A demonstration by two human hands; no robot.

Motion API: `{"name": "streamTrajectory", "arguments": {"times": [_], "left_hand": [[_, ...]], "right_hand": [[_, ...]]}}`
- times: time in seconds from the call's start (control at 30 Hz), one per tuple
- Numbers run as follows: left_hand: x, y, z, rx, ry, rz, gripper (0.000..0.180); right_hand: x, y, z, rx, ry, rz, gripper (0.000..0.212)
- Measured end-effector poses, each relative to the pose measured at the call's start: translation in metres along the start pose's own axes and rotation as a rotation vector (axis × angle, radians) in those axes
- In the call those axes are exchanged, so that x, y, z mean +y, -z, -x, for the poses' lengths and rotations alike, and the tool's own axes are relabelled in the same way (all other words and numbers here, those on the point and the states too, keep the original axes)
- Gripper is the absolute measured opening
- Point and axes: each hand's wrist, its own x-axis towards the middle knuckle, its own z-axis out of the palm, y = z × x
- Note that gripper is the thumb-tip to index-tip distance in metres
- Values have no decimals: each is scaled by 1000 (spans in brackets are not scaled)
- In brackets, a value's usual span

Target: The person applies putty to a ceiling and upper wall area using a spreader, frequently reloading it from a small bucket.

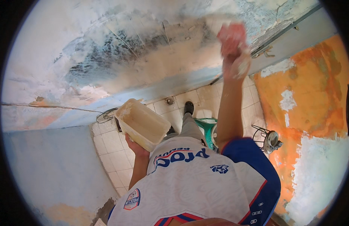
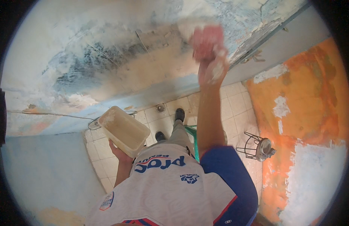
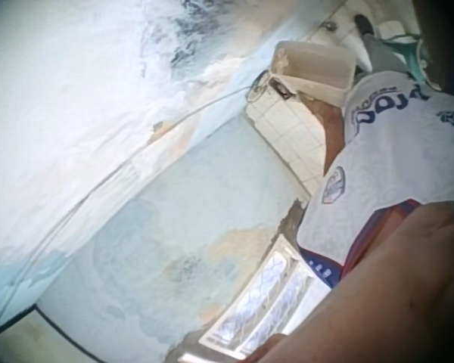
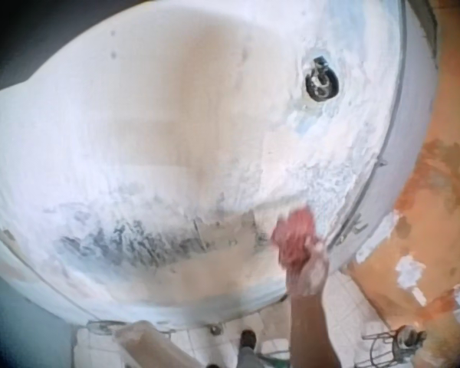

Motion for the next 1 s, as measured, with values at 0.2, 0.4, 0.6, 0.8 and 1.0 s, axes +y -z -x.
{"name": "streamTrajectory", "arguments": {"times": [0.2,0.4,0.6,0.8,1.0], "left_hand": [[0,-6,15,167,29,-77,69],[4,-2,19,173,35,-96,71],[2,-2,10,91,26,-93,71],[-8,-2,-5,4,51,-89,68],[-12,8,-5,35,53,-120,68]], "right_hand": [[153,151,128,219,-391,212,35],[215,159,72,360,-354,136,12],[65,21,-14,330,-182,158,17],[-14,0,-10,359,-78,161,32],[126,141,99,111,-248,233,53]]}}
